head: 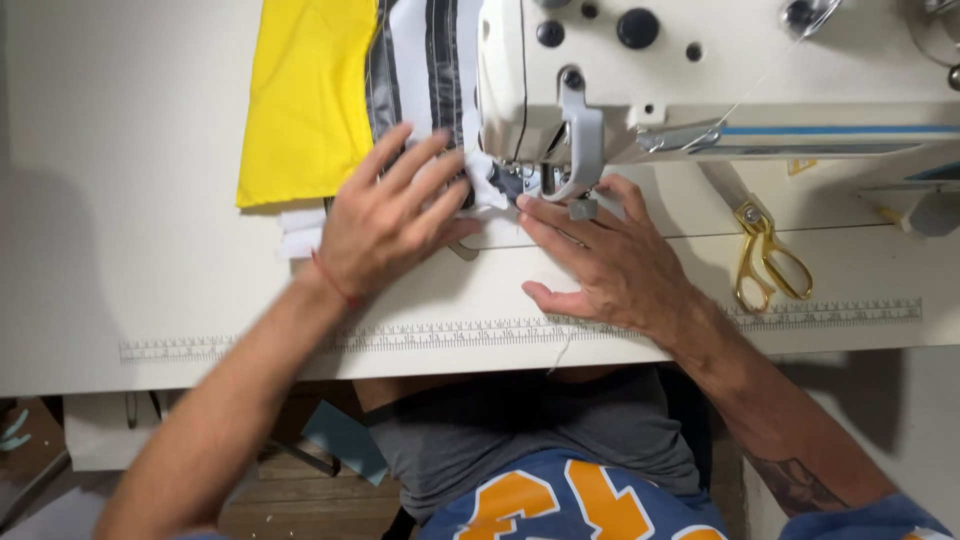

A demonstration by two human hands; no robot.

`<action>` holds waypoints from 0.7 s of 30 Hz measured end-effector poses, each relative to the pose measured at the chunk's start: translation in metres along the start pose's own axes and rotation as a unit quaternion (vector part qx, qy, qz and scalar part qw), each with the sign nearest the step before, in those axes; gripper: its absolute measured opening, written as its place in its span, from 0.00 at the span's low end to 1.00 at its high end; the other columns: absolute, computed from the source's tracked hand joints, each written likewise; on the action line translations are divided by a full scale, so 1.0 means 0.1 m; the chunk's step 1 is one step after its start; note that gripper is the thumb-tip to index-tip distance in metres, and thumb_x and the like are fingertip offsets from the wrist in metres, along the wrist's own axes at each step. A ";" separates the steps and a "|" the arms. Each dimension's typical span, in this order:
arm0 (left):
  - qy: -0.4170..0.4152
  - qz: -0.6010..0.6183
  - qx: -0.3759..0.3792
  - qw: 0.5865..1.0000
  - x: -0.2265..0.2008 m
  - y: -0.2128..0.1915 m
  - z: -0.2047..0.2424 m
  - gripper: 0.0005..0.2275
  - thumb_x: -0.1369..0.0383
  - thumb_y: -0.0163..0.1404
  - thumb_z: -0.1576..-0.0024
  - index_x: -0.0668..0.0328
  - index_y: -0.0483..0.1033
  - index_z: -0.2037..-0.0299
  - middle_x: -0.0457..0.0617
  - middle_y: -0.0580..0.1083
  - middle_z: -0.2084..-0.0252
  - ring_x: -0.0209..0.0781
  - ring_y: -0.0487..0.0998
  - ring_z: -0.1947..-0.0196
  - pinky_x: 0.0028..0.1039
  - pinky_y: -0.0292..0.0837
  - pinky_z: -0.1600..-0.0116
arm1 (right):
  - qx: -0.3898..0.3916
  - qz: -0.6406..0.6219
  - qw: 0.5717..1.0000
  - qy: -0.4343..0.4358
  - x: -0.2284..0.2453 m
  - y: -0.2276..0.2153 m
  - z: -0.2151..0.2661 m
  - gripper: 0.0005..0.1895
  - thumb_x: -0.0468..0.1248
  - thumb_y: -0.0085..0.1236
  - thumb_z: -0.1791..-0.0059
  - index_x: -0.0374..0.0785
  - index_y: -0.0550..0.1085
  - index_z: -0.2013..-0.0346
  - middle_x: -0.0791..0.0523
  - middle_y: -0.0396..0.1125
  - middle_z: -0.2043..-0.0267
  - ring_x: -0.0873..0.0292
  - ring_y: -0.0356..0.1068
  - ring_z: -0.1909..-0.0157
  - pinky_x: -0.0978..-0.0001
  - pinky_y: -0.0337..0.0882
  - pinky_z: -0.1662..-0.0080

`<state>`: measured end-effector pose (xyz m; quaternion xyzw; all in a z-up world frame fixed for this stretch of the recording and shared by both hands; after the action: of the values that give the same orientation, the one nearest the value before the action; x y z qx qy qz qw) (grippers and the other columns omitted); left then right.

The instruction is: Sewing and assembling fabric components using an industrial sewing machine and scissors

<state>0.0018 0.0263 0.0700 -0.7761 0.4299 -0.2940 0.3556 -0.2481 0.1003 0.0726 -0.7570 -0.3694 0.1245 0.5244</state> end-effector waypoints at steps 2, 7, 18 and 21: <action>-0.055 -0.034 -0.003 0.998 -0.16 0.04 0.15 0.10 0.58 0.69 0.31 0.54 0.88 0.51 0.49 0.87 0.47 0.51 0.88 0.39 0.56 0.76 0.23 | -0.002 -0.004 1.000 0.000 -0.02 0.01 0.02 0.34 0.58 0.73 0.46 0.42 0.82 0.32 0.52 0.79 0.31 0.50 0.80 0.42 0.34 0.65 0.28; -0.043 -0.054 -0.019 0.997 -0.25 0.00 0.16 0.03 0.66 0.64 0.28 0.52 0.88 0.51 0.48 0.85 0.49 0.50 0.88 0.40 0.55 0.79 0.26 | 0.002 0.024 1.000 -0.015 0.04 0.10 0.06 0.35 0.58 0.73 0.47 0.42 0.81 0.31 0.53 0.77 0.28 0.51 0.79 0.39 0.37 0.65 0.28; 0.000 0.002 0.050 0.999 -0.19 -0.05 -0.14 0.05 0.67 0.65 0.29 0.43 0.86 0.47 0.48 0.87 0.46 0.47 0.89 0.40 0.46 0.83 0.32 | 0.010 0.011 1.000 0.008 0.02 0.06 0.09 0.33 0.55 0.72 0.46 0.41 0.81 0.32 0.54 0.76 0.29 0.51 0.79 0.36 0.35 0.64 0.27; -0.051 0.050 0.102 0.992 -0.14 -0.03 -0.14 0.03 0.68 0.62 0.27 0.45 0.87 0.47 0.47 0.85 0.50 0.47 0.88 0.44 0.43 0.82 0.35 | 0.010 -0.008 1.000 0.003 0.05 0.03 0.05 0.33 0.54 0.75 0.48 0.41 0.81 0.32 0.53 0.77 0.30 0.50 0.79 0.35 0.35 0.63 0.28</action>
<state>-0.0136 0.0354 0.0786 -0.7270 0.4174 -0.2784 0.4687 -0.2460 0.1071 0.0686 -0.7493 -0.3729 0.1219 0.5335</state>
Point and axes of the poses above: each hand's wrist, its own z-axis away from the middle knuckle, its own y-axis out of the palm, x = y × z, the point moved 4 cm from there along -z, towards the middle knuckle
